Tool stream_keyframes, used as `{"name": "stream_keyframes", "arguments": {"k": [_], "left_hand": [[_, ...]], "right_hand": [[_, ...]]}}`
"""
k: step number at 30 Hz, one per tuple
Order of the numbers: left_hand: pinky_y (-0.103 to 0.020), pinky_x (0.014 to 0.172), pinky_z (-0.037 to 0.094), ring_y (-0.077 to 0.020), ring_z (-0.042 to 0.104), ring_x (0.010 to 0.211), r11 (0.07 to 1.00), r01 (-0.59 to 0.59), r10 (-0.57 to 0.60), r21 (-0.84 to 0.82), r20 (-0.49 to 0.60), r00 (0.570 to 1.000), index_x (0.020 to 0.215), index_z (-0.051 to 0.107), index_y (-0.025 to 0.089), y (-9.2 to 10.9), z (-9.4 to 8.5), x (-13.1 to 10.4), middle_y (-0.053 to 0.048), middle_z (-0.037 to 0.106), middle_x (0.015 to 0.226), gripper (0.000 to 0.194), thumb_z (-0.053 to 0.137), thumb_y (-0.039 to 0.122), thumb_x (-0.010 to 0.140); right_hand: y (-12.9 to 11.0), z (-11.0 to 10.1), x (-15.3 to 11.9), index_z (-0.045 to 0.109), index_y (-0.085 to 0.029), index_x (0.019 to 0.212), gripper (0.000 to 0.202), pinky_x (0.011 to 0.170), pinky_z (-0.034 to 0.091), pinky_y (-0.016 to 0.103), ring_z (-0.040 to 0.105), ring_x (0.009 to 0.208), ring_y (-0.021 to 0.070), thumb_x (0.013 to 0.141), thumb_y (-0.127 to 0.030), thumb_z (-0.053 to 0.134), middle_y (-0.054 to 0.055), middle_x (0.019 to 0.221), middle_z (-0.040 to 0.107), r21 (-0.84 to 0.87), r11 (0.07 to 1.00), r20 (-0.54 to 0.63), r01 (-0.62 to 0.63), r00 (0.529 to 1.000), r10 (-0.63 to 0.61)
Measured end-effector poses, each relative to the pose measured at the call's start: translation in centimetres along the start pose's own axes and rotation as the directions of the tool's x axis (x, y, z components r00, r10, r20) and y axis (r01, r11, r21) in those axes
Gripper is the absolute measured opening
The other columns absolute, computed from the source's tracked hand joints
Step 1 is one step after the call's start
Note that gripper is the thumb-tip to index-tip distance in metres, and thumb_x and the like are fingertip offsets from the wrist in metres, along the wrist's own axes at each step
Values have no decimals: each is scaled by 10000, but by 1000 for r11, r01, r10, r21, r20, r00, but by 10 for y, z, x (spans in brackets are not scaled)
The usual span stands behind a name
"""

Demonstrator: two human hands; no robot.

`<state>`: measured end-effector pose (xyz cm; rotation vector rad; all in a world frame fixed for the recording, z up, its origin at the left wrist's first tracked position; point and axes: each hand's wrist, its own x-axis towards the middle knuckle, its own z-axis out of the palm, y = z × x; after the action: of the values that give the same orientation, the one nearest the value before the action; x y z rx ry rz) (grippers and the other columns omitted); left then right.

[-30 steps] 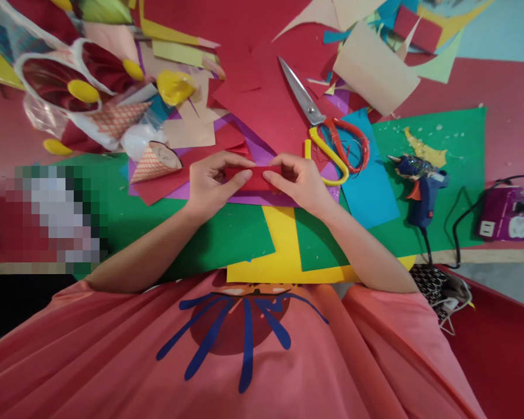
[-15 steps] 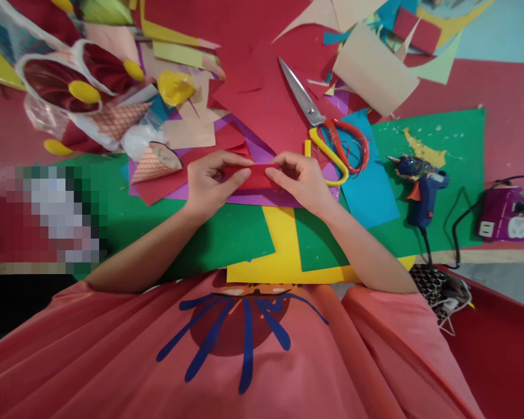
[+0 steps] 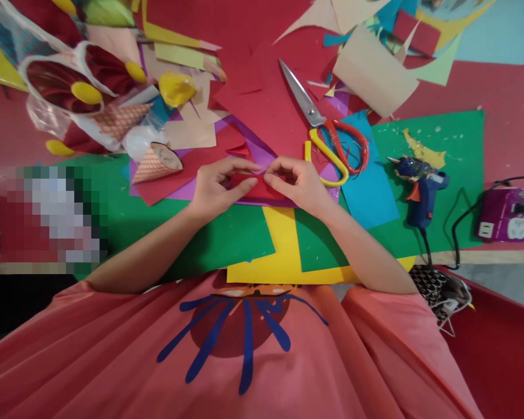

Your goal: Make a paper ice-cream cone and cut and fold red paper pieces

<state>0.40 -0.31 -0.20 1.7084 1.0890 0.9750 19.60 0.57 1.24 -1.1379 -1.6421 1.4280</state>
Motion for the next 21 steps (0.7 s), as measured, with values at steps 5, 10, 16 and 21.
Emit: {"name": "stream_keyframes", "arguments": {"k": [5,10,16,21], "left_hand": [[-181,708,557,-93,713,804,998,-48,48,-48,7,999,1016,577,182,-4,4,-2,-26,706,993,236,662,261,810],[-186,709,546,-99,710,835,999,-31,32,-15,57,998,1030,553,187,-6,5,-3,-25,690,991,238,631,295,833],[-181,668,531,-85,685,780,1000,-11,14,-26,102,995,1033,560,197,-5,4,-3,-18,682,988,289,657,357,813],[-205,709,553,-102,682,828,995,31,-25,-90,63,998,1031,548,200,-4,3,0,-36,664,1045,361,683,438,796]], "right_hand": [[1,2,-1,604,-173,744,236,572,405,233,471,594,84,811,-395,651,-17,667,576,-5,1000,25,14,1000,-13],[4,2,-1,600,-170,748,178,585,418,235,509,635,101,810,-337,616,4,696,610,-54,998,58,28,998,-25],[0,-3,-1,559,-172,712,81,548,378,223,472,575,81,770,-228,567,-20,650,577,-125,991,206,44,978,-18],[-3,-4,-2,529,-175,677,115,527,358,226,441,556,75,764,-243,565,-33,607,518,-121,993,220,14,976,13]]}}
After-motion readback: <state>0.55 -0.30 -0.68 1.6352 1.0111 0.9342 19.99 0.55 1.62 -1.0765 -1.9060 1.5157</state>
